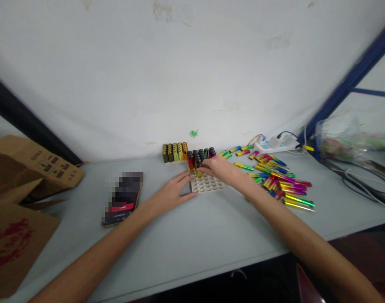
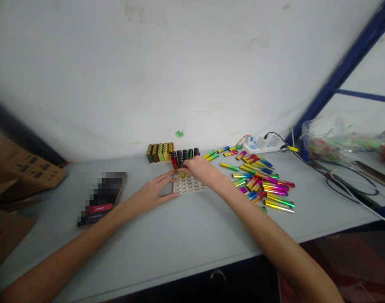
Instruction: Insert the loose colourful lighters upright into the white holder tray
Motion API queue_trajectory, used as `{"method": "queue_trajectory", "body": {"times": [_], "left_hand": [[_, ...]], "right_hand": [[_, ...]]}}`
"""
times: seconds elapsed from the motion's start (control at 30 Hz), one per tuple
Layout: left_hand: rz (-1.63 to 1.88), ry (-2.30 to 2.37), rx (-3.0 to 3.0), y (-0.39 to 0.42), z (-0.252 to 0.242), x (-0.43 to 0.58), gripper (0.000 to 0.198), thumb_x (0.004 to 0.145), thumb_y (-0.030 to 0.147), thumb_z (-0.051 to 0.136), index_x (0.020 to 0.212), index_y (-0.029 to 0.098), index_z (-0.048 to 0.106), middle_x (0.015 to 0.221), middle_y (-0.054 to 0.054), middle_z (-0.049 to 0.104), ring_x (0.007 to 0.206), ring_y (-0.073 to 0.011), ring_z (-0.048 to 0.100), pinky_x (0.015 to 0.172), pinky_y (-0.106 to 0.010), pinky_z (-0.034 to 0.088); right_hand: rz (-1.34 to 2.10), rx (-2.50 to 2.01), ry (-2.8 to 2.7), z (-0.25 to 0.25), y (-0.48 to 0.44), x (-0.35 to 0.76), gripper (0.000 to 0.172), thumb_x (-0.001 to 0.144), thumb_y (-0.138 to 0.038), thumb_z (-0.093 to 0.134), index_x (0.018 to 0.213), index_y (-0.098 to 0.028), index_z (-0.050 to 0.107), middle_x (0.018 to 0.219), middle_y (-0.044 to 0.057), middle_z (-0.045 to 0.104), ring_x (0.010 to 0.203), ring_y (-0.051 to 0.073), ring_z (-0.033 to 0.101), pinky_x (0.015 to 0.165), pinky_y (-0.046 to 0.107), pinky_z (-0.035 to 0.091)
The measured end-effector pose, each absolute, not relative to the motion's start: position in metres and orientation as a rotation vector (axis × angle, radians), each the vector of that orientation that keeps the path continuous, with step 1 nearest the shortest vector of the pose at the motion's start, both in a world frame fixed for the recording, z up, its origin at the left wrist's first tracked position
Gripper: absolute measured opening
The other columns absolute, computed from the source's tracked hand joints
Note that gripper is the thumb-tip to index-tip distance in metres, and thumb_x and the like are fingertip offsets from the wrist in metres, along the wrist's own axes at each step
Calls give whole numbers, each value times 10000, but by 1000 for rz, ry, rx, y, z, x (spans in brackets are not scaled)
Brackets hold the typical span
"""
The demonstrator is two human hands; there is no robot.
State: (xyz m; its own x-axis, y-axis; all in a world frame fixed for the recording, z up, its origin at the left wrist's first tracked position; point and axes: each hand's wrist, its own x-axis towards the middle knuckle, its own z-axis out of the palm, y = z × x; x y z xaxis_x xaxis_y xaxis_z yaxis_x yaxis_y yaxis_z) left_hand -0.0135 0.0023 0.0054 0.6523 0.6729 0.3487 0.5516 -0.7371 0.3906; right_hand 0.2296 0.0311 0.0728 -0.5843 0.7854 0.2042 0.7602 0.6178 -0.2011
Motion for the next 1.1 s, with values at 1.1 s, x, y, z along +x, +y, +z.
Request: {"method": "queue_trajectory", "body": {"times": [1.1], "left_hand": [[742,982,2670,3,16,-8,388,827,467,788,1047,225,580,1255,-116,628,1193,-295,633,1083,-476,537]], "right_hand": [[578,-1186,-1790,66,-3,294,462,927,-604,667,1126,-189,715,936,52,717,710,157,603,625,270,459]]}}
